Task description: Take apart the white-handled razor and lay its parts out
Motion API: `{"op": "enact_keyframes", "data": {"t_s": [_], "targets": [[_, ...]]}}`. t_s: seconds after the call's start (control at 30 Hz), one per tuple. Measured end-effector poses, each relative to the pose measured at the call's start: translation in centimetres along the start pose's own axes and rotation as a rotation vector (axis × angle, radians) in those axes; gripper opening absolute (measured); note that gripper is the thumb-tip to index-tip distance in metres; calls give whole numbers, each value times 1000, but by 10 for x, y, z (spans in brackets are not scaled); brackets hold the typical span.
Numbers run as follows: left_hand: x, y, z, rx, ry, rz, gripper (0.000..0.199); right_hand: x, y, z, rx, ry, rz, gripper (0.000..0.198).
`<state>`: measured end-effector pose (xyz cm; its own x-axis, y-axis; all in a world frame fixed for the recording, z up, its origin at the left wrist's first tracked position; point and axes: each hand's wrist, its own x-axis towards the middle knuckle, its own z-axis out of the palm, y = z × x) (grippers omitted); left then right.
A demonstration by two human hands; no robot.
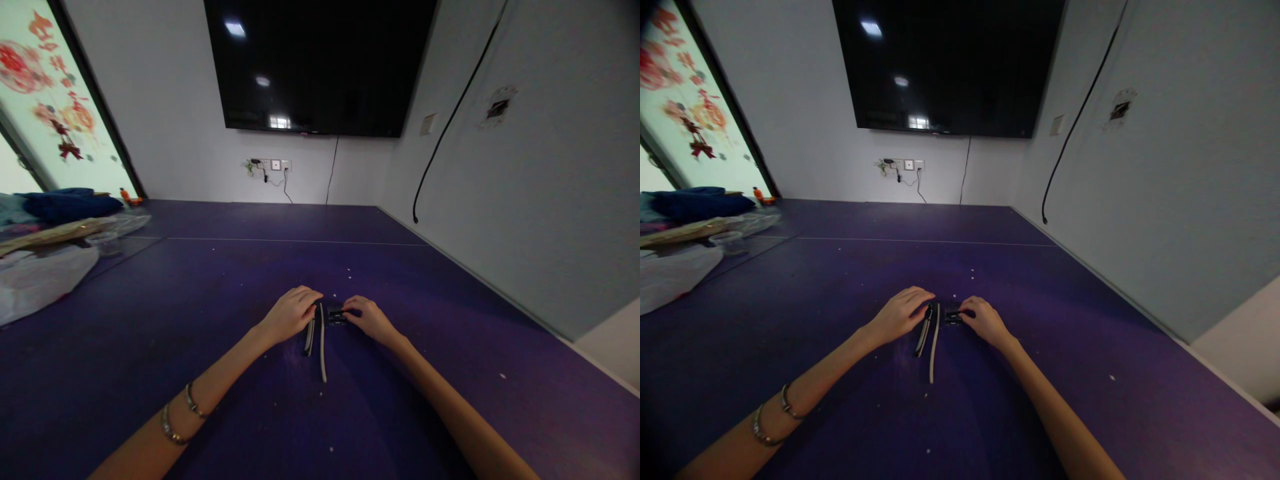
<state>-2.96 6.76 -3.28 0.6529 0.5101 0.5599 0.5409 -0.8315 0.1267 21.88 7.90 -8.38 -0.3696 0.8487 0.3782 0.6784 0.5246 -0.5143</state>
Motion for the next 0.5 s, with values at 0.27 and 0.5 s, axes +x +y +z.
{"op": "enact_keyframes", "data": {"t_s": [0.27, 0.5], "targets": [[0, 0, 0, 15, -4, 8, 27, -1, 0, 0, -8, -20, 0, 16], [0, -1, 2, 24, -1, 11, 26, 0, 0, 1, 7, -7, -35, 14]]}}
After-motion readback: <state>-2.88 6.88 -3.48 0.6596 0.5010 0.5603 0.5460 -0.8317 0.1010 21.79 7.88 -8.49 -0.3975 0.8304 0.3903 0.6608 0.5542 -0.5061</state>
